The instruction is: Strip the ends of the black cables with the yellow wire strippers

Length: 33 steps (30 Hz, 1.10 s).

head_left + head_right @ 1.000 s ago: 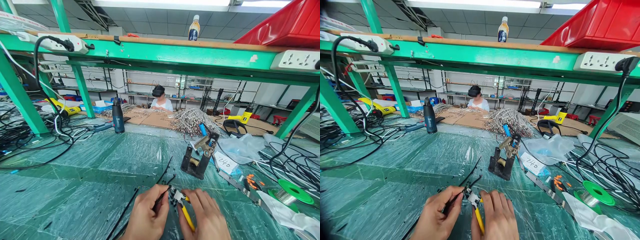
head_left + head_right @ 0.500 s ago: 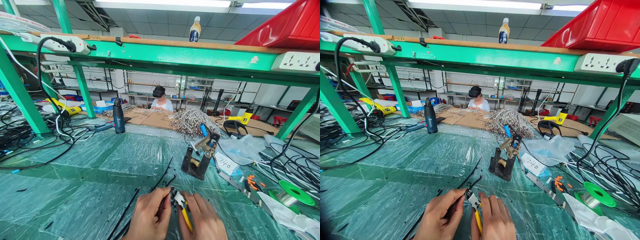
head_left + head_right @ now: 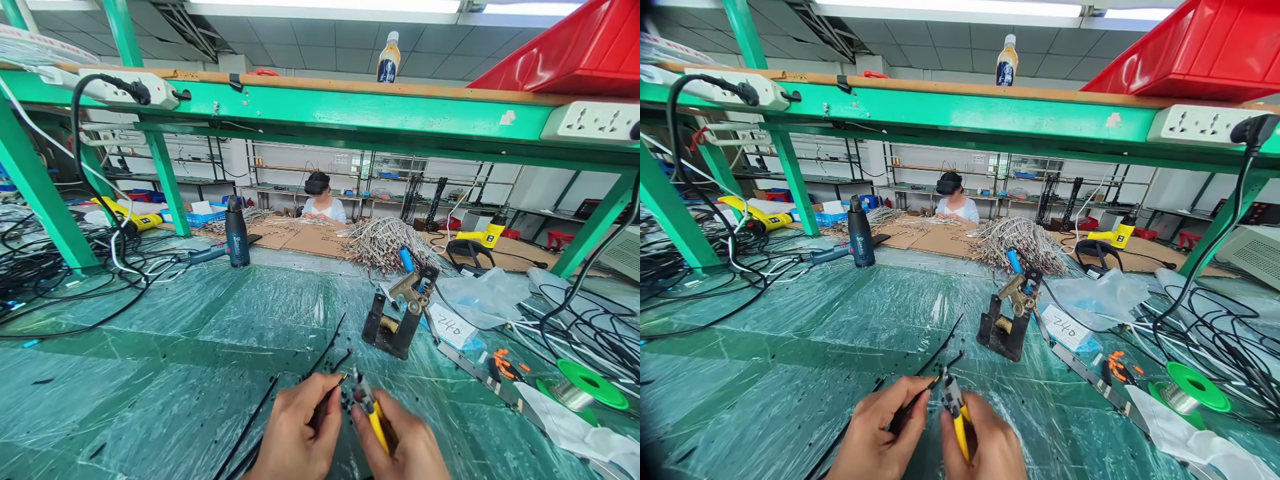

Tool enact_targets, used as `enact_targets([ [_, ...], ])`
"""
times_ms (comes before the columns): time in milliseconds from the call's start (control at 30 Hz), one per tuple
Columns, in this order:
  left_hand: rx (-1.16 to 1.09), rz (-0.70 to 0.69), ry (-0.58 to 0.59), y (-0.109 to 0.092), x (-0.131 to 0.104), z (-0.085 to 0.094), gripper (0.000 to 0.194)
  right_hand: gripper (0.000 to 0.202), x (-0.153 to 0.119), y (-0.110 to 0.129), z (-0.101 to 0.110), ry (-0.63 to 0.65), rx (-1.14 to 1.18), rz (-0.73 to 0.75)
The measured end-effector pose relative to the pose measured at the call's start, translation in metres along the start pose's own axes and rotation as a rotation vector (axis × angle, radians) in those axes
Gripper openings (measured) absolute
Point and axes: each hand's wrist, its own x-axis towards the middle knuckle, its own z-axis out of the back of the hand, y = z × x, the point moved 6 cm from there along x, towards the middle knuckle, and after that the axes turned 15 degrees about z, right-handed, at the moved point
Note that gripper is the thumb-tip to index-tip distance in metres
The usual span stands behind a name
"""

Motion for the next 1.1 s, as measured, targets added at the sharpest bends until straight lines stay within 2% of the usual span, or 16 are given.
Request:
enact_targets([
  [100,-0.051,0.093,0.047,0.003,0.003,-0.001,0.016,0.026,0.004,-0.002,0.008,-0.066,0.165,-0.077],
  [167,-0.076,0.122,0.063,0.005,0.004,-0.002,0.017,0.022,0.007,-0.001,0.012,-0.074,0.169,-0.033],
  [300,-0.125,0.168,0.094,0.006,0.006,-0.003,0.019,0.014,0.01,0.004,0.013,-0.021,0.073,0.101],
  [400,-0.176,0.218,0.131,0.007,0.006,-0.004,0.022,0.012,0.01,0.004,0.013,-0.016,-0.013,0.148],
  [533,-0.22,0.263,0.161,0.007,0.006,-0.006,0.024,0.018,0.01,0.007,0.011,0.031,-0.191,0.246],
  [867,-0.146,0.23,0.109,0.008,0.005,-0.003,0.023,0.036,0.007,0.013,0.01,0.049,-0.535,0.419],
  [1100,-0.1,0.176,0.087,0.009,0.003,-0.004,0.02,0.042,0.003,0.013,0.005,0.043,-0.629,0.436],
])
